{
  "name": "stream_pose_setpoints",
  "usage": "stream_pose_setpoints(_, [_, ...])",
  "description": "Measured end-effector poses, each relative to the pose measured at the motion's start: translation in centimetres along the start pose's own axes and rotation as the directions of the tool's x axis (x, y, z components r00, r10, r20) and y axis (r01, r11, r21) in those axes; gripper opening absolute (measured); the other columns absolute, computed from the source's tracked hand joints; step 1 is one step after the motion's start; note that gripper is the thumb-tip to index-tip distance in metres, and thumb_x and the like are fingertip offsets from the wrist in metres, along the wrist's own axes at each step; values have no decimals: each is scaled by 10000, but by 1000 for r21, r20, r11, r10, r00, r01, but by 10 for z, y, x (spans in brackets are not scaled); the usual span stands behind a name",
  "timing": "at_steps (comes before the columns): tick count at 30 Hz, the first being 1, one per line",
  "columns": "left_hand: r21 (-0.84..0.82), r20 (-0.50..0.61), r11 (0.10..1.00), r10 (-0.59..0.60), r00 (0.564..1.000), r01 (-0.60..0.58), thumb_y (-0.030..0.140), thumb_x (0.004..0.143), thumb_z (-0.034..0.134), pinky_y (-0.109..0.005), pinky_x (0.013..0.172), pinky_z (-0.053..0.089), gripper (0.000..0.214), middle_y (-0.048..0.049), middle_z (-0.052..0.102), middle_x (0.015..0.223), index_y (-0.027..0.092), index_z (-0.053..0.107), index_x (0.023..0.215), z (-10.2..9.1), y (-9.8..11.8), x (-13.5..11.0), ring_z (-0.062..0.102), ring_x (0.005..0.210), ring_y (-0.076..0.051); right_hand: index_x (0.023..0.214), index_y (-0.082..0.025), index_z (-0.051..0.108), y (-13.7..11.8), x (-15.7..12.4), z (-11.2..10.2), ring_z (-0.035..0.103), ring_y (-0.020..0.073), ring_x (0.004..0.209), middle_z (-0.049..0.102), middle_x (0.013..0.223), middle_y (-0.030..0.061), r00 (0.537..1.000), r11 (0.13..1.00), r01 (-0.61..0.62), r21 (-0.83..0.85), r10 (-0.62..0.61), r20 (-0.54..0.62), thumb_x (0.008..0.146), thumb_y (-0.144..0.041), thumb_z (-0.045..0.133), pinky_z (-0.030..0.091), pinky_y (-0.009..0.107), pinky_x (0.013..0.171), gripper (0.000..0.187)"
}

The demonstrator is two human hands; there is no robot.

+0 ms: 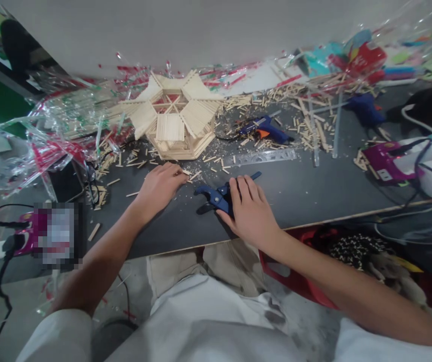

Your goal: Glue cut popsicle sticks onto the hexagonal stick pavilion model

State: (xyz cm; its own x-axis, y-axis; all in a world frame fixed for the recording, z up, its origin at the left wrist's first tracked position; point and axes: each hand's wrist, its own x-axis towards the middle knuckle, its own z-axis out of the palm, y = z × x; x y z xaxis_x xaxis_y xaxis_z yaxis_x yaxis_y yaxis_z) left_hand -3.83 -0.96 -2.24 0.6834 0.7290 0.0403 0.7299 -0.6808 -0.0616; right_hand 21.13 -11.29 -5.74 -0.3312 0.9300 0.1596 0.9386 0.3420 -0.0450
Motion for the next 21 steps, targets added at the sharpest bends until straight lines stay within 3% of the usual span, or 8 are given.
stream_pose_setpoints(4, [171,-80,968,197,977,-181,58,980,574,-388,827,499,184,-126,728,958,126,740,941,2,3,0,660,1033,-302,1464,33,516,5,11,-4,464,462,1402,560,1443,312,1000,995,-6,100,6,8,1029,-580,480,411,595,1149,752])
stream_pose_setpoints(7, [210,-98,953,241,966,-216,51,984,572,-388,807,503,161,-115,733,982,114,716,1014,6,1,-4,673,990,-289,1204,-147,703,28,31,-12,646,333,1175,715,1218,179,1000,937,-10,349,20,-25,1066,-560,412,511,475,1029,524])
stream_pose_setpoints(9, [229,-111,952,231,966,-202,40,999,532,-387,809,507,189,-130,735,1045,96,704,1052,10,-2,-7,678,990,-283,1072,-200,726,53,51,-17,675,283,1080,745,1102,129,982,905,-92,416,152,-115,1076,-488,412,510,418,976,427])
stream_pose_setpoints(12, [226,-137,953,237,962,-203,36,1028,457,-383,837,510,239,-152,729,1115,79,687,1074,14,-7,-10,680,1007,-277,1138,-96,726,94,84,-18,615,302,1202,704,1184,228,908,903,-316,290,376,-183,1009,-327,562,425,382,1058,311])
stream_pose_setpoints(15, [148,-173,969,222,960,-198,78,1047,465,-370,844,511,200,-139,722,1068,91,664,1062,17,-12,-11,680,977,-272,1359,20,623,125,112,-12,521,345,1336,618,1336,325,848,849,-515,116,524,-75,1005,-396,641,366,383,1075,547])
stream_pose_setpoints(18, [2,-207,979,200,958,-204,172,1085,457,-353,833,515,190,-101,714,978,132,637,1042,22,-14,-12,675,914,-249,1410,6,591,140,131,-6,569,318,1262,633,1345,304,853,855,-518,6,516,85,1046,-423,576,386,348,984,562])
stream_pose_setpoints(21, [-147,-257,962,188,948,-231,241,1111,420,-337,833,525,228,-82,712,952,162,625,1051,29,-14,-13,676,904,-223,1238,-21,687,142,142,-7,632,321,1119,698,1202,288,846,859,-511,-32,509,160,1018,-353,597,405,343,878,408])
